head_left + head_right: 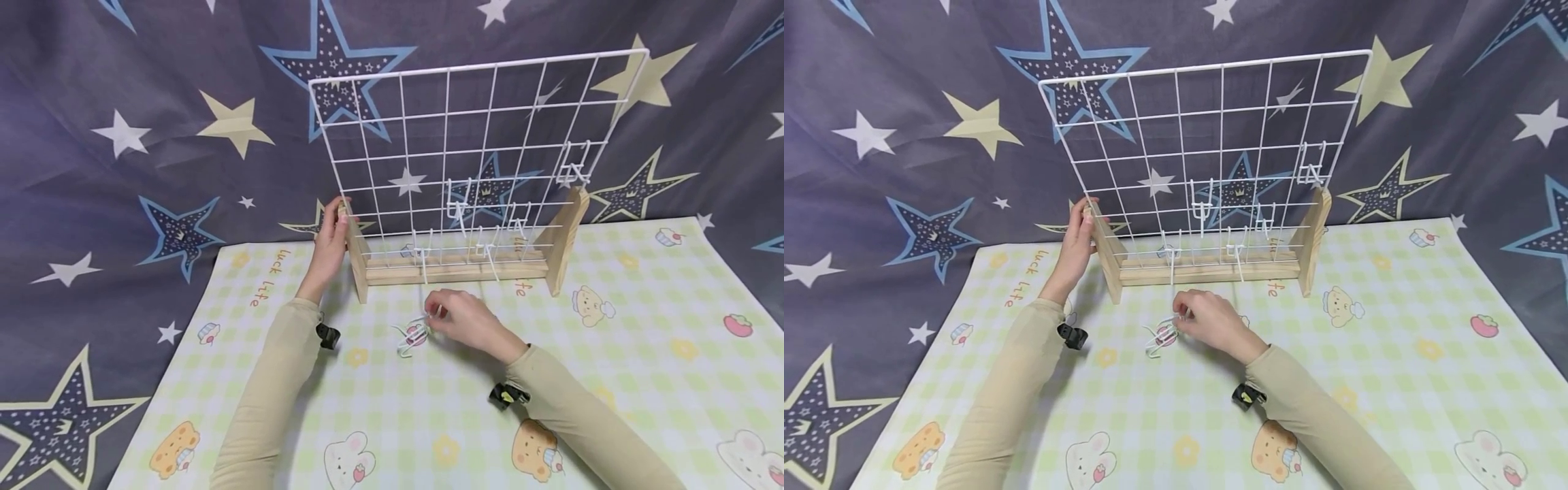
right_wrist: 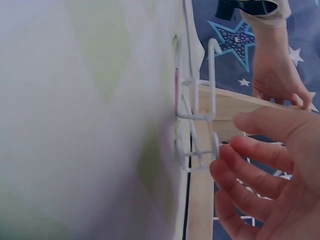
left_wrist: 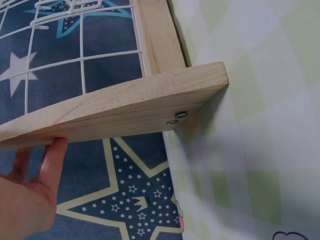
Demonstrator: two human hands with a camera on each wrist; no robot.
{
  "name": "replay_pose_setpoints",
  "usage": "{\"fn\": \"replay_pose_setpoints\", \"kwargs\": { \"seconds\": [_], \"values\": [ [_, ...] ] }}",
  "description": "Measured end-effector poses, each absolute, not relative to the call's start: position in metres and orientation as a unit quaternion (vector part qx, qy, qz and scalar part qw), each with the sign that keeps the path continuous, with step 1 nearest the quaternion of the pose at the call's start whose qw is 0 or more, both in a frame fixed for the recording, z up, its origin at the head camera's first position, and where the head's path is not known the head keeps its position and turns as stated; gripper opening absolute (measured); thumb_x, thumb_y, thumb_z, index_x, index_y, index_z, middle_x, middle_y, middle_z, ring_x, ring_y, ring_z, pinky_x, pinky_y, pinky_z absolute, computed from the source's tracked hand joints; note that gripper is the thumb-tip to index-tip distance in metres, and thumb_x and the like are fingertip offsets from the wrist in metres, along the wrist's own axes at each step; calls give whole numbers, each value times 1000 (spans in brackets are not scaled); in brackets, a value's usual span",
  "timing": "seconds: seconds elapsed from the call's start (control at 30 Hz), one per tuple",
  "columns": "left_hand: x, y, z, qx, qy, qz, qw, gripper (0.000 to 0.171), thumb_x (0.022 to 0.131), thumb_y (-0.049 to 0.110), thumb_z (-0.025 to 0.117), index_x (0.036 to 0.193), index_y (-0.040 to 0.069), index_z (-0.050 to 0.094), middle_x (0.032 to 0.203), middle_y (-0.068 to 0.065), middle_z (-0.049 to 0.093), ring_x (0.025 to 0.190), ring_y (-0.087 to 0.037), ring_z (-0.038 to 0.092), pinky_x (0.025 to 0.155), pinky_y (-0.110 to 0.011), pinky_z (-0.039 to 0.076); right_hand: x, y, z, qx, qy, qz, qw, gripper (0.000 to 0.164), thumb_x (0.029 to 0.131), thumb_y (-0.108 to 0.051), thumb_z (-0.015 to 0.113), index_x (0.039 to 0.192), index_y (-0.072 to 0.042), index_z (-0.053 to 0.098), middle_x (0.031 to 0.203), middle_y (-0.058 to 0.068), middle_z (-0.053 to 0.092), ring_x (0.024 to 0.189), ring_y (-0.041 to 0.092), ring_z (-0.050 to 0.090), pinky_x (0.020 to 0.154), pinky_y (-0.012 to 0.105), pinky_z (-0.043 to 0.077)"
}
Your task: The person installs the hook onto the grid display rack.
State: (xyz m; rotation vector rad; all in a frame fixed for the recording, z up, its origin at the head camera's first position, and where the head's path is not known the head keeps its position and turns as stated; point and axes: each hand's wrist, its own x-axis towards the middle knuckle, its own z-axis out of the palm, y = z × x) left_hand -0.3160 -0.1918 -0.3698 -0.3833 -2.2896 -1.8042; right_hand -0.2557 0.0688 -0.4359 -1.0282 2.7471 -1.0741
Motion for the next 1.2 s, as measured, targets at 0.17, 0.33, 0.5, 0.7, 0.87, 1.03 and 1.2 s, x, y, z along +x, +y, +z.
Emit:
{"fn": "replay_pose_setpoints", "kwargs": {
  "seconds": [0.17,0.33,0.5,0.7,0.87,1.03,1.2],
  "values": [
    [-316,-192,-370,-131,-770,-617,97,42,107,15,31,146,-1,27,133,-37,43,121,-49,45,89,-59,47,-257,66,-441,-317,884,-342,27,13,78,-1,73,86,-6,65,78,0,62,71,14,58,64,25,50],
    [-315,-190,-369,-135,-775,-609,102,41,107,16,31,145,0,28,132,-35,45,119,-43,49,87,-56,49,-259,75,-443,-310,880,-359,31,17,76,6,69,88,-6,63,78,-1,62,70,13,56,64,28,50],
    [-315,-189,-367,-131,-782,-600,106,41,107,16,31,145,-1,28,130,-35,47,115,-38,52,84,-52,52,-263,82,-443,-333,870,-361,52,23,74,10,66,89,-7,64,83,2,65,73,14,57,68,31,51],
    [-322,-194,-377,-123,-773,-614,103,41,107,15,32,145,2,30,130,-34,48,116,-40,52,86,-52,51,-266,86,-443,-365,865,-343,27,24,77,11,65,92,-7,67,94,4,64,83,20,61,75,35,53],
    [-336,-198,-397,-134,-763,-621,116,42,107,22,33,146,7,31,130,-32,48,117,-47,49,86,-56,50,-262,92,-439,-351,877,-328,8,19,79,3,69,95,-6,66,100,6,59,87,25,60,78,39,51],
    [-335,-197,-398,-127,-771,-612,120,42,107,26,32,146,12,32,131,-29,49,116,-45,50,86,-55,50,-255,97,-431,-353,873,-337,-8,16,81,1,69,95,-4,65,100,7,60,89,28,61,79,40,51],
    [-326,-196,-384,-123,-775,-612,101,42,107,21,31,147,8,29,133,-32,46,118,-44,49,88,-54,49,-251,95,-430,-348,861,-370,19,9,84,2,68,91,-3,66,88,5,65,81,19,62,73,32,54]
  ]
}}
